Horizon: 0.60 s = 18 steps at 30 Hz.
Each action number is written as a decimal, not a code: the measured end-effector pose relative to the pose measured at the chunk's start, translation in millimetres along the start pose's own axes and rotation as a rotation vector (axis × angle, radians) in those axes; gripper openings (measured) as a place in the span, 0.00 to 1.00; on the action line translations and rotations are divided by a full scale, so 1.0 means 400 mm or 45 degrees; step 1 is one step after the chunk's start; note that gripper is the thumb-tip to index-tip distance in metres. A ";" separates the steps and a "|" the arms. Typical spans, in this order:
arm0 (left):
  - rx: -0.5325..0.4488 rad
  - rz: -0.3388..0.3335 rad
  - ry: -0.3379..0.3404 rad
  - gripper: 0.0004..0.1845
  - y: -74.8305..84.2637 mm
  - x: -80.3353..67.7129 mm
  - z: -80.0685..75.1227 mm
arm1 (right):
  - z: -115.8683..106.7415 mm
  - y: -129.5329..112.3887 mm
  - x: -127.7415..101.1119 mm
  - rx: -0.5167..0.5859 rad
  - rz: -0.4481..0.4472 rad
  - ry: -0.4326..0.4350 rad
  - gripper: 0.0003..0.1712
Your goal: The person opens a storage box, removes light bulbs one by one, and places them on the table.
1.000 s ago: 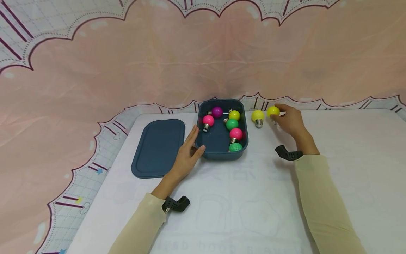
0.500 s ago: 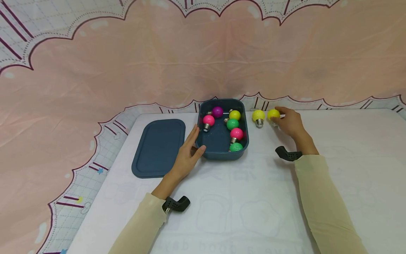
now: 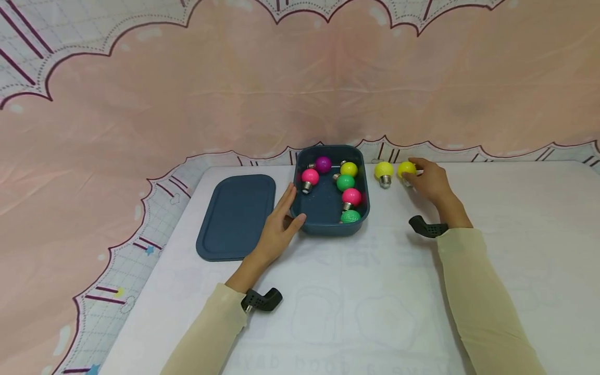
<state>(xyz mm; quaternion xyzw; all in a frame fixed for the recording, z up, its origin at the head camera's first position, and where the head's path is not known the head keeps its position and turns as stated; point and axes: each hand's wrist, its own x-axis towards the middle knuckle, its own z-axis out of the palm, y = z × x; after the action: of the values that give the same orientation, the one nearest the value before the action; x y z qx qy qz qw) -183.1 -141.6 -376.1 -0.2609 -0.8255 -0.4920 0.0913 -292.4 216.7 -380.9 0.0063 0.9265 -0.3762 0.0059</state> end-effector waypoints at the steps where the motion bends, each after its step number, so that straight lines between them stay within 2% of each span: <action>1: -0.003 0.003 -0.001 0.32 0.000 0.001 0.000 | 0.000 0.000 0.000 0.000 0.002 0.001 0.35; 18: 0.006 0.012 0.003 0.32 -0.002 -0.001 0.001 | -0.006 -0.005 0.000 -0.032 0.018 -0.004 0.37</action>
<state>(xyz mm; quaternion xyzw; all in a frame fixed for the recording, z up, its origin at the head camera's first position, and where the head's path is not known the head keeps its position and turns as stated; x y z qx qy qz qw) -183.2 -141.7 -377.1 -0.2639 -0.8253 -0.4901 0.0951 -292.5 217.0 -377.6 0.0123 0.9310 -0.3646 0.0101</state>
